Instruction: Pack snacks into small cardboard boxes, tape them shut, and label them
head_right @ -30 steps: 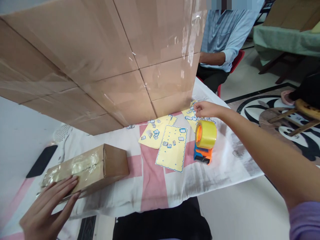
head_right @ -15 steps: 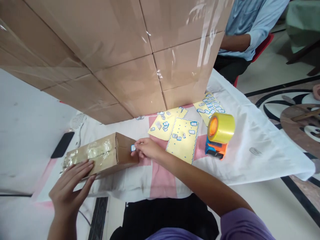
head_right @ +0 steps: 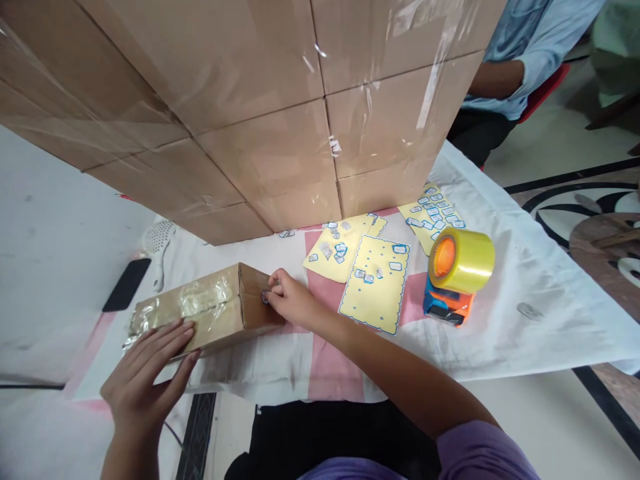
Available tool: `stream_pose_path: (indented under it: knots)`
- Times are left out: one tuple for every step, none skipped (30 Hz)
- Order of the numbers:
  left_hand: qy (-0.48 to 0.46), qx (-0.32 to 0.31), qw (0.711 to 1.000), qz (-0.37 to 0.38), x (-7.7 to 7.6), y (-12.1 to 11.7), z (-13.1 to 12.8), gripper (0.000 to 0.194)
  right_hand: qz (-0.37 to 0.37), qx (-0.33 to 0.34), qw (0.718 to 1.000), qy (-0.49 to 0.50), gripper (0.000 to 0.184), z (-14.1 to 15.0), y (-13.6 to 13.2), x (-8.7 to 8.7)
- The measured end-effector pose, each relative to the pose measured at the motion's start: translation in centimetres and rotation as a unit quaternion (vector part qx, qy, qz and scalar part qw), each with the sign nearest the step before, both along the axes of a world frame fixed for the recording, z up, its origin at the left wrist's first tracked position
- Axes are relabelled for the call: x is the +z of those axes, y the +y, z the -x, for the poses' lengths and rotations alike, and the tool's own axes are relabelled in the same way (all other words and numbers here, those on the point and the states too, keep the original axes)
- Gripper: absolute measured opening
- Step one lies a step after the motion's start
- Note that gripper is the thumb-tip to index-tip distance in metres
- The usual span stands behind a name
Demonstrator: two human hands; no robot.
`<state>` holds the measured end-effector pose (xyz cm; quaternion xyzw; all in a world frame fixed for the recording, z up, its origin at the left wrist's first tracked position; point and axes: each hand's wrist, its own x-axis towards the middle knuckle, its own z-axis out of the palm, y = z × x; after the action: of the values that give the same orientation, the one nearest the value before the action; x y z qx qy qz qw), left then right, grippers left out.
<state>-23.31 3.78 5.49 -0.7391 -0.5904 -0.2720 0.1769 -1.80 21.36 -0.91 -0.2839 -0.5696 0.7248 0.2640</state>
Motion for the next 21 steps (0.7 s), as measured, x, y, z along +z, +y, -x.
stream_pose_path:
  knots:
    - [0.001, 0.002, 1.000, 0.003, 0.1, 0.1, 0.0, 0.044, -0.018, -0.027, 0.999, -0.013, 0.015, 0.0, -0.4, 0.0]
    - [0.002, 0.004, 1.000, 0.005, 0.1, 0.2, -0.1, 0.044, -0.030, -0.058, 0.998, -0.024, 0.013, -0.1, -0.9, -0.1]
    - [0.002, 0.007, 1.000, 0.007, 0.2, 0.2, -0.1, 0.044, -0.035, -0.087, 0.995, -0.029, 0.011, -0.1, -1.5, -0.2]
    - [0.001, 0.009, 1.000, 0.007, 0.2, 0.3, -0.1, 0.043, -0.035, -0.110, 0.993, -0.025, 0.013, -0.3, -2.2, -0.5]
    - [0.001, 0.011, 1.000, 0.007, 0.2, 0.3, -0.1, 0.042, -0.033, -0.124, 0.992, -0.016, 0.018, -0.5, -2.8, -0.8]
    - [0.000, 0.012, 1.000, 0.006, 0.1, 0.3, 0.0, 0.041, -0.030, -0.127, 0.991, -0.008, 0.024, -0.7, -3.5, -1.1]
    - [0.001, 0.013, 1.000, 0.006, 0.1, 0.3, 0.0, 0.040, -0.030, -0.119, 0.992, -0.006, 0.030, -1.0, -4.0, -1.3]
    - [0.002, 0.013, 1.000, 0.006, 0.0, 0.2, 0.0, 0.040, -0.033, -0.105, 0.994, -0.011, 0.035, -1.2, -4.4, -1.5]
    - [0.003, 0.012, 1.000, 0.005, 0.0, 0.2, 0.1, 0.040, -0.038, -0.089, 0.995, -0.021, 0.038, -1.5, -4.6, -1.5]
    - [0.003, 0.011, 1.000, 0.005, -0.1, 0.1, 0.1, 0.040, -0.044, -0.080, 0.995, -0.031, 0.040, -1.7, -4.7, -1.5]
    - [0.000, 0.011, 1.000, 0.006, -0.1, 0.0, 0.2, 0.040, -0.050, -0.076, 0.995, -0.037, 0.041, -1.8, -4.7, -1.3]
    - [-0.004, 0.010, 1.000, 0.008, -0.1, 0.0, 0.2, 0.040, -0.053, -0.077, 0.995, -0.038, 0.043, -1.9, -4.7, -1.1]
    - [-0.008, 0.009, 1.000, 0.009, -0.2, -0.1, 0.3, 0.040, -0.053, -0.079, 0.995, -0.034, 0.045, -2.0, -4.6, -0.9]
    - [-0.013, 0.008, 1.000, 0.010, -0.2, -0.2, 0.3, 0.040, -0.050, -0.076, 0.995, -0.029, 0.047, -2.0, -4.5, -0.8]
    - [-0.017, 0.008, 1.000, 0.010, -0.2, -0.3, 0.3, 0.039, -0.047, -0.064, 0.997, -0.025, 0.050, -2.0, -4.5, -0.7]
    - [-0.020, 0.007, 1.000, 0.008, -0.2, -0.4, 0.4, 0.038, -0.046, -0.047, 0.998, -0.023, 0.052, -2.0, -4.4, -0.7]
    - [-0.023, 0.007, 1.000, 0.006, -0.2, -0.4, 0.4, 0.037, -0.048, -0.026, 0.998, -0.024, 0.054, -2.0, -4.4, -0.8]
    - [-0.025, 0.007, 1.000, 0.004, -0.2, -0.5, 0.4, 0.036, -0.056, -0.006, 0.998, -0.026, 0.056, -2.1, -4.4, -0.9]
    - [-0.027, 0.009, 1.000, 0.002, -0.2, -0.5, 0.5, 0.036, -0.068, 0.011, 0.997, -0.029, 0.057, -2.2, -4.4, -1.0]
    - [-0.027, 0.010, 1.000, 0.001, -0.3, -0.6, 0.5, 0.036, -0.082, 0.022, 0.996, -0.031, 0.059, -2.3, -4.4, -1.1]
    - [-0.027, 0.010, 1.000, 0.000, -0.3, -0.6, 0.5, 0.036, -0.094, 0.025, 0.995, -0.030, 0.061, -2.4, -4.5, -1.1]
